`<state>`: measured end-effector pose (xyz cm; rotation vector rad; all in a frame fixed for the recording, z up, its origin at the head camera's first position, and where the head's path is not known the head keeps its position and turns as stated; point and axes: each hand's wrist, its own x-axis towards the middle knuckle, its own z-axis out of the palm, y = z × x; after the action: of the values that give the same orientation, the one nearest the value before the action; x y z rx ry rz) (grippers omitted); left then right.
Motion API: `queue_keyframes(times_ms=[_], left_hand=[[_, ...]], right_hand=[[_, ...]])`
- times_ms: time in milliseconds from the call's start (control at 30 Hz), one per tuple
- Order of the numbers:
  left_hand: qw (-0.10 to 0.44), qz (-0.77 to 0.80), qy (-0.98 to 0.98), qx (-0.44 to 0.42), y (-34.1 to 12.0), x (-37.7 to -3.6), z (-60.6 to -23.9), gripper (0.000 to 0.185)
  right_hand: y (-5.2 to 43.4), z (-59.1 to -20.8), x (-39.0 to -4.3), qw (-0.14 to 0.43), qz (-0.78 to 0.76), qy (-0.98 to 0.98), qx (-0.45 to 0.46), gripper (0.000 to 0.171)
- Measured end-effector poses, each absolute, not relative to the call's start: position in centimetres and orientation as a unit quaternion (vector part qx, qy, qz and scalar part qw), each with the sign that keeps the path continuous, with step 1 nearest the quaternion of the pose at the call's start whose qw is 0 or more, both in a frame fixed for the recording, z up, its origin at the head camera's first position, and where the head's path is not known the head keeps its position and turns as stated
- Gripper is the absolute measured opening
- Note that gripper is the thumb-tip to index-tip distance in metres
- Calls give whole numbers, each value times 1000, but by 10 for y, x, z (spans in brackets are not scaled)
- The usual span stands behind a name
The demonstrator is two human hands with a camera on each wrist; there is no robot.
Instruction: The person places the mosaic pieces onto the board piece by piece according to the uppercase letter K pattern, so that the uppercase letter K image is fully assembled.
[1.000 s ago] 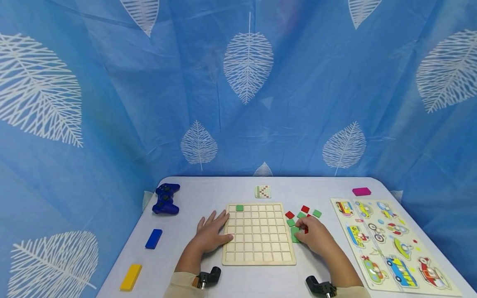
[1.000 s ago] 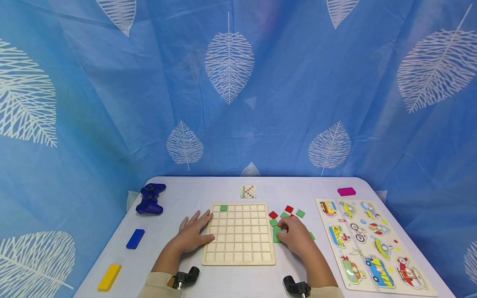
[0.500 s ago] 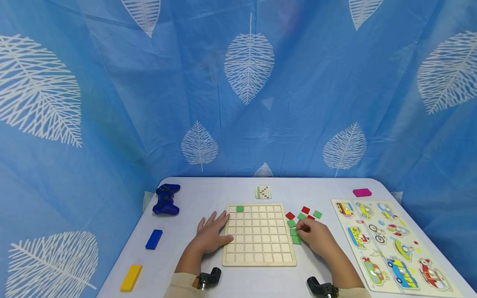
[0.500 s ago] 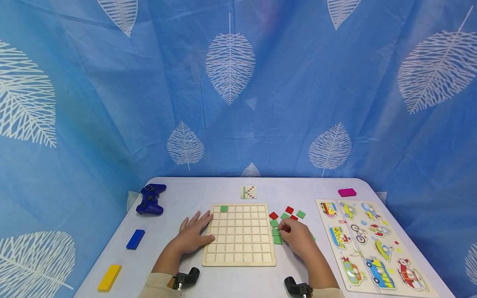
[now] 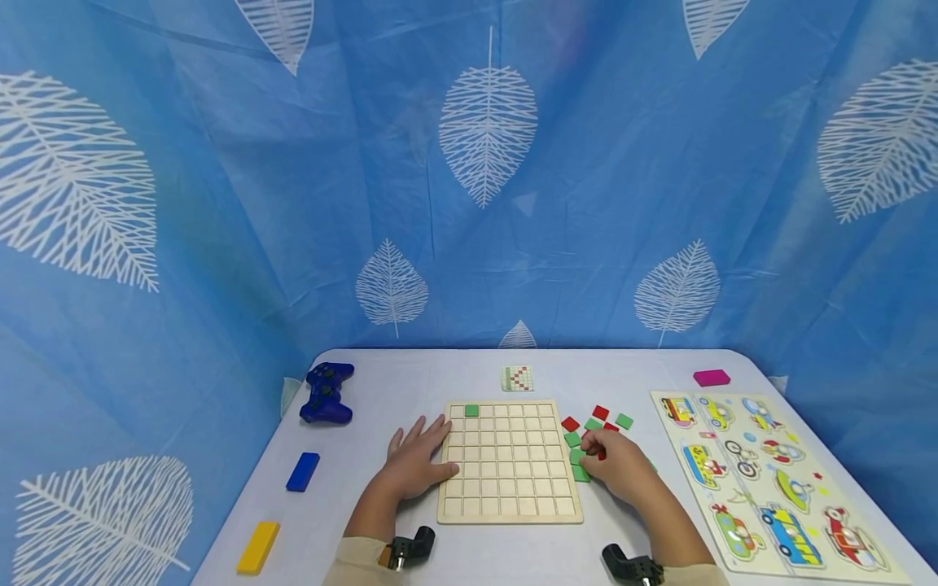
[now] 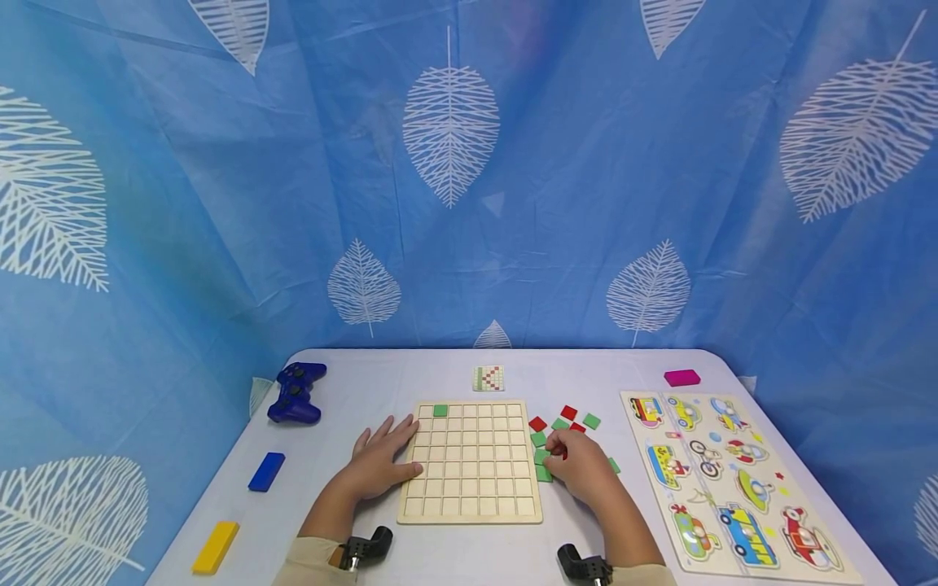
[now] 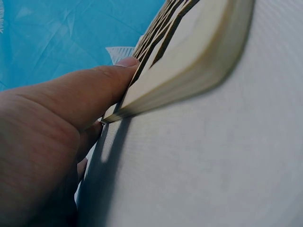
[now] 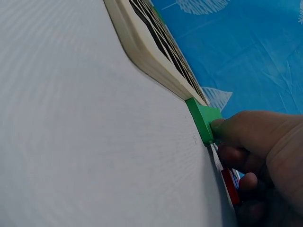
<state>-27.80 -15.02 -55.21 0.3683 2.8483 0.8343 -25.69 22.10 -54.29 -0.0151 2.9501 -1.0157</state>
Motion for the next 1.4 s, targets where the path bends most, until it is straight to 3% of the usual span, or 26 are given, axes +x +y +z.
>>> queue_keyframes(times_ms=[867,1400], left_hand=[[82,285,947,126,-151,-275,-547,84],[83,273,949,131,-151,-279,-548,81]], right_hand=[[202,-533,-264,-1,-452,890,69,9],[126,-527,-288,6,-503,864,-17,6]])
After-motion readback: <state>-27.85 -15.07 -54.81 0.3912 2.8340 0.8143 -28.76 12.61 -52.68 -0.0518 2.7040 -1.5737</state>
